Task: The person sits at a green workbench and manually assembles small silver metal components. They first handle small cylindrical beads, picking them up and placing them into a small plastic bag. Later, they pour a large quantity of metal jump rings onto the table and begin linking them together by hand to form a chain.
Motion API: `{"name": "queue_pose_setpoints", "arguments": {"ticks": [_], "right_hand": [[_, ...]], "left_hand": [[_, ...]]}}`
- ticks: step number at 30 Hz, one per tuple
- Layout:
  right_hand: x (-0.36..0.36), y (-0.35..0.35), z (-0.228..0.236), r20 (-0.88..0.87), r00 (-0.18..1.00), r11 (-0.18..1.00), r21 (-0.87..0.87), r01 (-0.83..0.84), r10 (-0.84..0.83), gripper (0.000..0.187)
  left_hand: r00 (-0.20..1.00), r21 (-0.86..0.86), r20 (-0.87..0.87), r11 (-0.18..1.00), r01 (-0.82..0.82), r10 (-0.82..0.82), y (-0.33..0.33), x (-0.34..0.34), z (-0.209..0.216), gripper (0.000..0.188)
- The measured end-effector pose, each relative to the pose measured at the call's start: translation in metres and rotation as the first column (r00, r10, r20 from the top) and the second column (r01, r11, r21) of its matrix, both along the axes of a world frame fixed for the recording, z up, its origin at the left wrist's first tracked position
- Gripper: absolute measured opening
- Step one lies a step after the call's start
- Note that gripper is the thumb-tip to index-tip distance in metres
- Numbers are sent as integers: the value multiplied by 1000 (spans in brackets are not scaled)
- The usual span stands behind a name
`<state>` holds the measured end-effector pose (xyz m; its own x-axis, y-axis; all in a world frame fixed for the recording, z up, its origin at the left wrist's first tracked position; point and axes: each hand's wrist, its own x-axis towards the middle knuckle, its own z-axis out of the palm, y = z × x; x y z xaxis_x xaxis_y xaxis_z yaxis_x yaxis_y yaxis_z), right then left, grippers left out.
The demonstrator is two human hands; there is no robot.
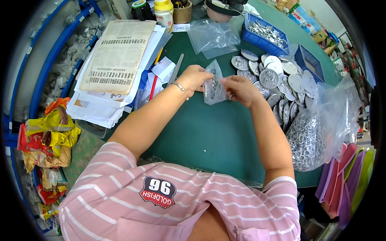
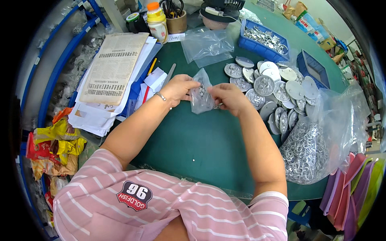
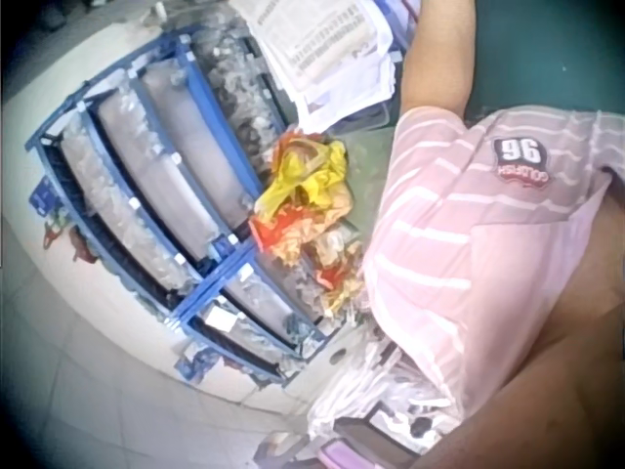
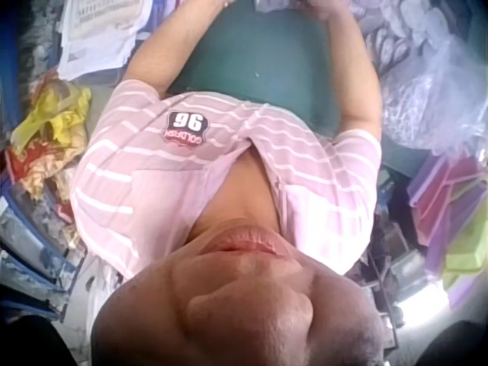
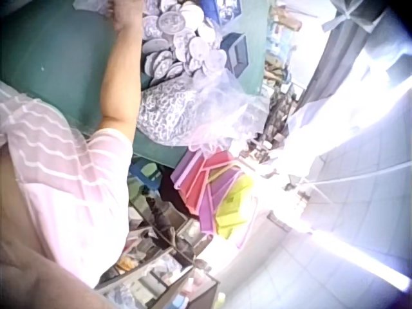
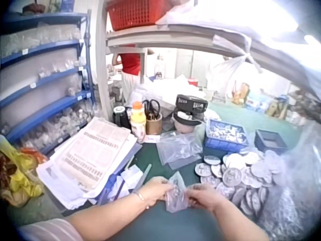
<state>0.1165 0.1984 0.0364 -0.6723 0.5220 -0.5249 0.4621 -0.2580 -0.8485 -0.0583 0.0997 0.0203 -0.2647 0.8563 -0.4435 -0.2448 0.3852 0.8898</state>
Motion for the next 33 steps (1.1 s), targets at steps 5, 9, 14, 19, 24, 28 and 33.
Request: {"name": "queue_pose_setpoints", "arguments": {"ticks": [5, 9, 14, 19, 24, 28, 33], "right_hand": [[-10, 2, 18, 90, 995, 928, 366, -77, 47, 16], [-35, 30, 67, -176, 984, 266, 949, 171, -7, 15], [-31, 30, 99, -104, 992, 341, 932, 122, -70, 24], [81, -5, 100, -285, 941, 390, 858, 334, -180, 32], [256, 15, 160, -671, 577, -565, 727, 390, -465, 55], [343, 19, 165, -337, 565, -88, 903, 421, -753, 108], [332, 35, 129, -136, 784, 500, 702, 507, -605, 83]], "left_hand": [[892, 66, -451, 996, 54, -19, 0, -11, 33, 25], [356, 182, -921, 983, 36, 157, 8, -33, 72, 14], [737, 299, -530, 905, -302, 420, 38, -38, 84, 26], [819, 295, -284, 858, -420, 499, 32, -44, 13, 46], [622, 579, -366, 693, -430, 692, 0, -31, -7, 42], [785, 593, -402, 787, -169, 471, 0, 30, 3, 41], [889, 557, -450, 806, 199, 91, 7, 101, 13, 38]]}}
